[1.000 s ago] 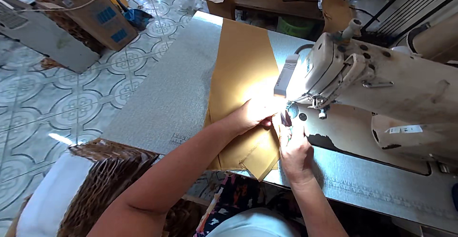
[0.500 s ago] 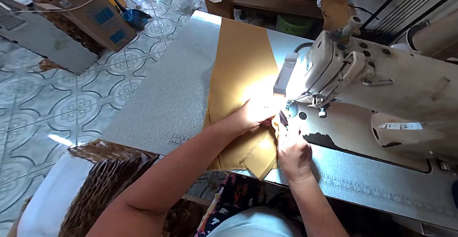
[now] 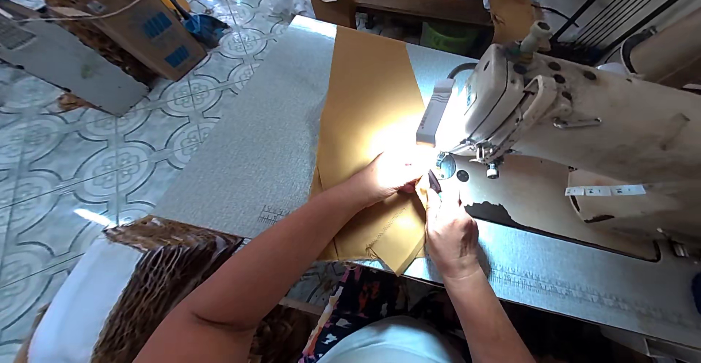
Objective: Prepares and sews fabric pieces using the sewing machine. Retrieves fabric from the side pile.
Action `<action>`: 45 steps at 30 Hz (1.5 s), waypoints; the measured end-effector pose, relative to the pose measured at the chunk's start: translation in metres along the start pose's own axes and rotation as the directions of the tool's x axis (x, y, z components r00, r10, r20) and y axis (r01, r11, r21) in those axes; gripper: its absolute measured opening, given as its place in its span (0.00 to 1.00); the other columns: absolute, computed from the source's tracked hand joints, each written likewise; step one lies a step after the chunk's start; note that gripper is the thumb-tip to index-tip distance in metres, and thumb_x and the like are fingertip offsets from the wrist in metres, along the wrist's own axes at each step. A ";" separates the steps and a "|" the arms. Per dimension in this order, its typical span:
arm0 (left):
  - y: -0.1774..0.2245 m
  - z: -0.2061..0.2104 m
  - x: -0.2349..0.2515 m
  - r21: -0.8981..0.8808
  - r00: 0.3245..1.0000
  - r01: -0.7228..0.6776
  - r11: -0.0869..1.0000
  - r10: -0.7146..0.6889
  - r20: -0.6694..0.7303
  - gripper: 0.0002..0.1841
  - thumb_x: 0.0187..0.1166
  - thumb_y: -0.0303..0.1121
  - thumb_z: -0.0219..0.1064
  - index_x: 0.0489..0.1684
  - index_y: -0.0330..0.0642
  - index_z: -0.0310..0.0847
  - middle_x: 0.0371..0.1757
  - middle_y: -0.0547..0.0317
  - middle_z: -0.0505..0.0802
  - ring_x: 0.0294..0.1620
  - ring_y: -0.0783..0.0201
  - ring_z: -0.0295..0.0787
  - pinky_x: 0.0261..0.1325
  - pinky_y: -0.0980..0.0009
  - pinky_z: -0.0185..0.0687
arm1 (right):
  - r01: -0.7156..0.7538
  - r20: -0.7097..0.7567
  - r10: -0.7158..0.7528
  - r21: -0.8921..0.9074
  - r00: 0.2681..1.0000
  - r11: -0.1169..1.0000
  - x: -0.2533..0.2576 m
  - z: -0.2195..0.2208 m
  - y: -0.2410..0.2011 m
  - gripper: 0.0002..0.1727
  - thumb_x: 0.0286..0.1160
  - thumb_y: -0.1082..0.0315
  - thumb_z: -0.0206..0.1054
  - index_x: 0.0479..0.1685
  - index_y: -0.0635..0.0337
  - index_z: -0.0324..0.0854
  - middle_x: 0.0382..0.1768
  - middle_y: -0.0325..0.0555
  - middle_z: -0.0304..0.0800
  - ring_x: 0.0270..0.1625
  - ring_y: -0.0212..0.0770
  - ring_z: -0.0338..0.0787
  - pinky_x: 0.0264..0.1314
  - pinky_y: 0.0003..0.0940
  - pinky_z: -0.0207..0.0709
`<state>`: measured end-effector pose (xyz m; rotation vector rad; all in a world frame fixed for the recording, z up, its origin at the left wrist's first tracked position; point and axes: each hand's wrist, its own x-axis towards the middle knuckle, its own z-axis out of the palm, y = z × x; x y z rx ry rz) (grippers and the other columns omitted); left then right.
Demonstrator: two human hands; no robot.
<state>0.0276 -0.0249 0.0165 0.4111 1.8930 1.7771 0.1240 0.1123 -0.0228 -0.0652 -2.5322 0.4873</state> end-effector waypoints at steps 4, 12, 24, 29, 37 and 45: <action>0.001 0.000 0.000 0.016 1.000 0.010 1.000 -0.010 -0.002 0.05 0.85 0.26 0.64 0.36 0.38 0.81 0.24 0.63 0.85 0.22 0.75 0.81 0.29 0.81 0.80 | 0.007 0.001 -0.007 0.006 1.000 1.000 0.000 0.000 0.000 0.14 0.81 0.66 0.63 0.46 0.65 0.94 0.35 0.59 0.94 0.29 0.50 0.94 0.29 0.40 0.86; 0.000 -0.002 -0.001 0.093 0.999 -0.036 0.995 0.035 0.011 0.06 0.84 0.26 0.65 0.35 0.37 0.81 0.23 0.63 0.85 0.21 0.76 0.80 0.28 0.81 0.79 | -0.021 0.006 0.021 0.029 1.000 0.999 0.000 0.001 0.001 0.15 0.83 0.65 0.63 0.50 0.67 0.90 0.36 0.55 0.95 0.32 0.48 0.96 0.31 0.40 0.87; -0.003 -0.003 0.001 0.121 0.991 -0.112 0.986 0.102 0.088 0.10 0.86 0.29 0.64 0.33 0.37 0.84 0.23 0.64 0.86 0.23 0.77 0.82 0.30 0.81 0.81 | -0.167 0.002 0.175 0.323 0.984 0.932 0.000 -0.011 0.007 0.18 0.75 0.66 0.66 0.55 0.72 0.83 0.30 0.48 0.90 0.30 0.36 0.90 0.35 0.31 0.84; -0.013 -0.006 0.002 0.163 0.955 -0.253 0.953 0.220 0.197 0.08 0.82 0.27 0.66 0.30 0.40 0.84 0.23 0.66 0.87 0.24 0.78 0.81 0.30 0.81 0.78 | -0.049 -0.087 0.144 0.671 0.986 0.740 0.004 -0.009 0.028 0.22 0.70 0.66 0.75 0.58 0.72 0.83 0.49 0.48 0.90 0.50 0.26 0.88 0.55 0.20 0.83; -0.007 -0.002 -0.004 0.170 0.942 -0.331 0.928 0.313 0.121 0.04 0.76 0.20 0.70 0.43 0.35 0.83 0.33 0.62 0.91 0.31 0.75 0.86 0.35 0.80 0.83 | -0.189 0.093 0.177 0.719 0.980 0.668 0.007 -0.009 0.030 0.07 0.71 0.69 0.74 0.41 0.63 0.87 0.33 0.37 0.89 0.33 0.21 0.85 0.38 0.16 0.80; -0.005 0.000 -0.006 0.316 0.941 -0.338 0.887 0.327 0.090 0.06 0.66 0.23 0.80 0.31 0.38 0.88 0.27 0.64 0.90 0.25 0.78 0.84 0.31 0.82 0.82 | -0.311 0.181 0.263 0.704 0.948 0.638 0.011 -0.011 0.030 0.05 0.72 0.69 0.73 0.39 0.60 0.84 0.26 0.32 0.85 0.23 0.20 0.80 0.26 0.16 0.76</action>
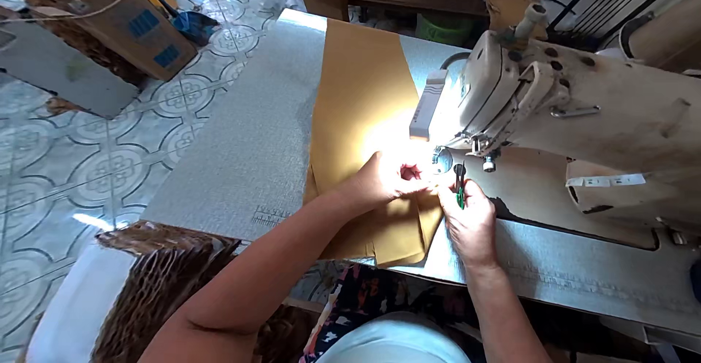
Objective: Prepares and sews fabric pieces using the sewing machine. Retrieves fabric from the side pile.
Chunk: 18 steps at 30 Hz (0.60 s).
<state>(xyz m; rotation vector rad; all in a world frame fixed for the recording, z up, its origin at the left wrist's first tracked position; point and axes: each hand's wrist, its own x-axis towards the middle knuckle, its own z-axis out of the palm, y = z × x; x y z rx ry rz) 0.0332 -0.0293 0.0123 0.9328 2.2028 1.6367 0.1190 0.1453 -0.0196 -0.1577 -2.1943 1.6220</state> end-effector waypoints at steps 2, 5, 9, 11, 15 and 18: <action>0.001 0.002 0.001 0.026 1.000 0.022 0.999 -0.023 0.020 0.05 0.67 0.24 0.81 0.30 0.39 0.89 0.26 0.65 0.91 0.25 0.78 0.85 0.31 0.82 0.83 | 0.004 0.012 -0.003 -0.003 1.000 1.000 0.000 0.000 0.000 0.05 0.73 0.69 0.73 0.38 0.59 0.84 0.25 0.32 0.84 0.23 0.20 0.80 0.26 0.16 0.75; -0.001 0.006 0.002 0.057 1.000 0.011 0.998 -0.012 0.018 0.05 0.69 0.25 0.78 0.27 0.39 0.88 0.24 0.65 0.89 0.24 0.79 0.83 0.30 0.83 0.82 | 0.029 0.028 -0.029 -0.019 0.999 0.999 -0.001 0.000 0.001 0.04 0.75 0.69 0.71 0.38 0.59 0.85 0.25 0.32 0.84 0.24 0.20 0.80 0.28 0.16 0.75; -0.005 0.008 0.003 0.077 1.000 0.003 0.997 -0.004 0.021 0.04 0.71 0.27 0.76 0.28 0.40 0.87 0.24 0.65 0.89 0.25 0.79 0.85 0.31 0.82 0.83 | 0.047 0.037 -0.046 -0.024 0.998 0.999 -0.001 0.000 0.001 0.04 0.75 0.68 0.72 0.40 0.59 0.85 0.26 0.32 0.85 0.25 0.20 0.81 0.28 0.16 0.76; -0.004 0.009 0.002 0.060 1.000 0.013 0.998 -0.014 0.025 0.03 0.72 0.26 0.75 0.30 0.40 0.87 0.25 0.65 0.90 0.25 0.79 0.85 0.32 0.82 0.83 | 0.043 0.038 -0.042 -0.029 0.998 0.999 0.000 0.000 0.001 0.05 0.74 0.68 0.72 0.39 0.59 0.85 0.25 0.32 0.84 0.25 0.20 0.80 0.28 0.15 0.75; -0.006 0.010 0.002 0.025 1.000 -0.024 0.999 0.024 0.011 0.03 0.76 0.25 0.70 0.33 0.37 0.86 0.25 0.64 0.88 0.26 0.79 0.83 0.32 0.82 0.81 | 0.037 0.016 -0.036 -0.070 0.999 0.997 0.000 0.001 0.000 0.05 0.73 0.68 0.72 0.38 0.60 0.85 0.24 0.32 0.82 0.24 0.19 0.79 0.28 0.15 0.74; -0.008 0.007 0.002 0.024 1.000 -0.025 0.999 0.025 0.009 0.03 0.79 0.26 0.69 0.38 0.36 0.87 0.32 0.62 0.90 0.30 0.79 0.83 0.36 0.83 0.81 | 0.017 -0.018 -0.019 -0.133 1.000 0.991 0.001 0.003 -0.002 0.05 0.73 0.68 0.71 0.36 0.61 0.84 0.23 0.32 0.80 0.24 0.19 0.78 0.29 0.15 0.74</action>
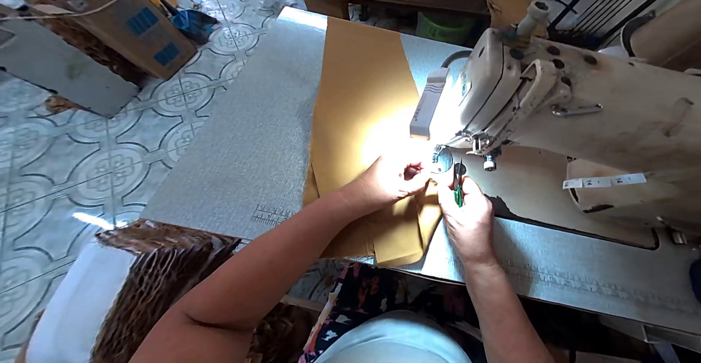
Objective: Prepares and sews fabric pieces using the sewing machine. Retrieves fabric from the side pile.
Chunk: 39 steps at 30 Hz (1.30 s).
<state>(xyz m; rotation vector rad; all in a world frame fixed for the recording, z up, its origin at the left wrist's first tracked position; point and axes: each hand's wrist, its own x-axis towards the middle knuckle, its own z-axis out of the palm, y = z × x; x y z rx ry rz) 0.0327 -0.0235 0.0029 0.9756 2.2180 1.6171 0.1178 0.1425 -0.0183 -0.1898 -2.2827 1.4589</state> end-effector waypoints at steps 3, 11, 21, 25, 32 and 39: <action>0.000 -0.001 0.001 -0.084 0.999 0.022 0.996 -0.018 0.042 0.02 0.78 0.23 0.67 0.40 0.35 0.85 0.33 0.62 0.89 0.32 0.78 0.84 0.39 0.82 0.82 | -0.013 -0.014 0.012 -0.027 1.000 1.000 0.001 0.000 0.000 0.06 0.72 0.68 0.71 0.37 0.61 0.83 0.23 0.32 0.79 0.24 0.19 0.77 0.29 0.16 0.73; 0.004 -0.005 0.003 -0.292 0.934 0.357 0.887 -0.333 0.130 0.06 0.84 0.27 0.66 0.35 0.38 0.83 0.26 0.64 0.87 0.27 0.76 0.83 0.35 0.79 0.82 | -0.075 -0.016 0.074 -0.047 0.997 0.996 -0.008 -0.012 -0.012 0.16 0.79 0.61 0.70 0.52 0.65 0.82 0.35 0.39 0.86 0.32 0.22 0.82 0.37 0.19 0.77; 0.005 -0.001 0.004 -0.364 0.928 0.372 0.854 -0.349 0.129 0.06 0.84 0.27 0.65 0.35 0.39 0.82 0.26 0.65 0.87 0.27 0.76 0.84 0.37 0.79 0.84 | -0.816 0.694 0.435 0.532 0.573 0.226 -0.027 -0.017 -0.045 0.34 0.95 0.45 0.25 0.37 0.56 0.72 0.14 0.31 0.69 0.07 0.20 0.63 0.08 0.12 0.58; 0.005 -0.002 0.003 -0.370 0.923 0.385 0.846 -0.361 0.134 0.07 0.84 0.25 0.64 0.34 0.38 0.82 0.25 0.65 0.85 0.26 0.76 0.81 0.35 0.80 0.80 | -0.831 0.738 0.389 0.525 0.552 0.185 -0.023 -0.014 -0.037 0.33 0.95 0.47 0.25 0.36 0.54 0.73 0.15 0.30 0.70 0.08 0.21 0.64 0.08 0.12 0.59; 0.003 0.000 0.003 -0.380 0.940 0.340 0.860 -0.312 0.136 0.06 0.82 0.24 0.65 0.32 0.39 0.82 0.25 0.65 0.85 0.27 0.75 0.82 0.37 0.78 0.82 | -0.820 0.716 0.403 0.532 0.570 0.213 -0.022 -0.012 -0.037 0.31 0.96 0.49 0.26 0.37 0.54 0.73 0.15 0.30 0.69 0.08 0.20 0.62 0.08 0.12 0.58; 0.007 -0.001 0.003 -0.359 0.935 0.356 0.863 -0.332 0.127 0.04 0.83 0.24 0.65 0.37 0.37 0.83 0.28 0.64 0.88 0.30 0.75 0.85 0.41 0.77 0.86 | -0.818 0.712 0.408 0.531 0.571 0.220 -0.021 -0.011 -0.037 0.31 0.96 0.48 0.26 0.36 0.54 0.72 0.14 0.30 0.68 0.07 0.20 0.62 0.07 0.13 0.58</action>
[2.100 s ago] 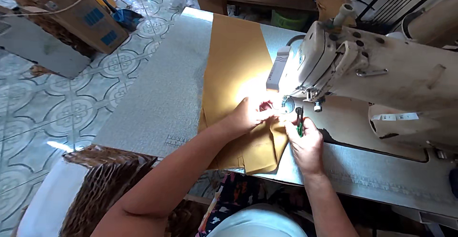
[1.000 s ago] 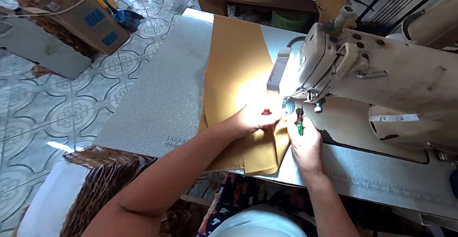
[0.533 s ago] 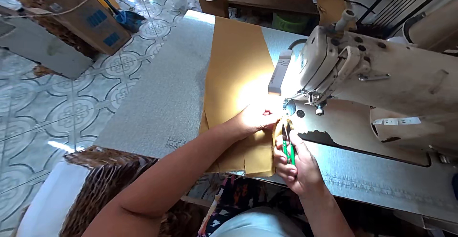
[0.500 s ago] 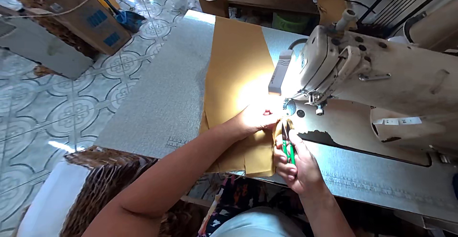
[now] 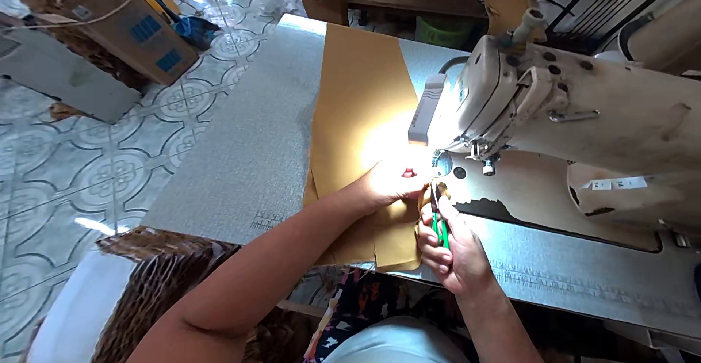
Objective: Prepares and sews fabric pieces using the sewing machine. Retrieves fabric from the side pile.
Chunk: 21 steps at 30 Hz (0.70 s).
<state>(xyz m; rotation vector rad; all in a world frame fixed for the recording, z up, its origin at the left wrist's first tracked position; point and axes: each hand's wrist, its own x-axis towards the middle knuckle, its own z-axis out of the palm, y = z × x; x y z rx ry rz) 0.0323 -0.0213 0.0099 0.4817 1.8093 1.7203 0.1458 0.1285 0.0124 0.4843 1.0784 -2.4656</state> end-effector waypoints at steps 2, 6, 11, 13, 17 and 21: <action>0.000 0.000 0.000 0.008 1.000 0.000 1.000 0.000 -0.003 0.04 0.82 0.25 0.66 0.36 0.38 0.83 0.27 0.64 0.87 0.29 0.75 0.85 0.41 0.77 0.85 | -0.001 0.000 0.001 -0.004 1.000 1.000 0.001 0.000 0.000 0.31 0.96 0.48 0.27 0.36 0.54 0.72 0.15 0.30 0.68 0.07 0.21 0.62 0.08 0.13 0.58; -0.004 -0.001 0.001 0.045 1.000 -0.027 0.999 0.027 0.005 0.06 0.82 0.27 0.66 0.33 0.39 0.83 0.25 0.64 0.86 0.27 0.75 0.83 0.37 0.78 0.82 | 0.005 -0.044 -0.006 -0.011 0.999 1.000 0.001 0.002 0.000 0.30 0.97 0.50 0.29 0.35 0.55 0.72 0.15 0.31 0.69 0.07 0.21 0.62 0.07 0.14 0.57; -0.003 -0.003 -0.001 0.044 0.999 -0.023 0.999 0.021 0.027 0.05 0.82 0.26 0.66 0.36 0.39 0.83 0.28 0.64 0.88 0.30 0.75 0.85 0.40 0.78 0.85 | 0.013 -0.095 -0.015 -0.015 0.995 1.000 0.001 0.006 -0.001 0.26 0.98 0.54 0.33 0.33 0.56 0.71 0.14 0.31 0.67 0.07 0.21 0.62 0.07 0.14 0.58; -0.003 -0.003 -0.001 0.038 0.999 -0.026 0.999 0.025 0.027 0.04 0.82 0.25 0.66 0.36 0.38 0.83 0.28 0.64 0.89 0.30 0.75 0.85 0.40 0.78 0.84 | 0.012 -0.100 -0.014 -0.023 0.995 1.000 0.000 0.006 -0.001 0.25 0.98 0.56 0.35 0.33 0.56 0.71 0.14 0.31 0.66 0.07 0.21 0.61 0.06 0.13 0.58; -0.002 -0.003 -0.001 0.042 0.999 -0.027 0.999 0.025 0.037 0.05 0.82 0.25 0.66 0.35 0.38 0.84 0.28 0.64 0.89 0.30 0.75 0.86 0.40 0.78 0.85 | 0.017 -0.118 -0.024 -0.059 0.993 0.998 0.000 0.006 0.000 0.24 0.98 0.57 0.36 0.32 0.54 0.70 0.13 0.30 0.64 0.07 0.21 0.60 0.07 0.13 0.56; 0.001 -0.002 -0.003 0.024 1.000 -0.012 1.000 0.012 0.029 0.04 0.83 0.25 0.65 0.37 0.37 0.84 0.29 0.64 0.89 0.31 0.75 0.87 0.42 0.77 0.87 | 0.019 -0.115 -0.032 -0.107 0.993 0.994 -0.001 0.007 0.001 0.25 0.98 0.56 0.35 0.33 0.54 0.70 0.15 0.31 0.66 0.07 0.21 0.59 0.07 0.14 0.56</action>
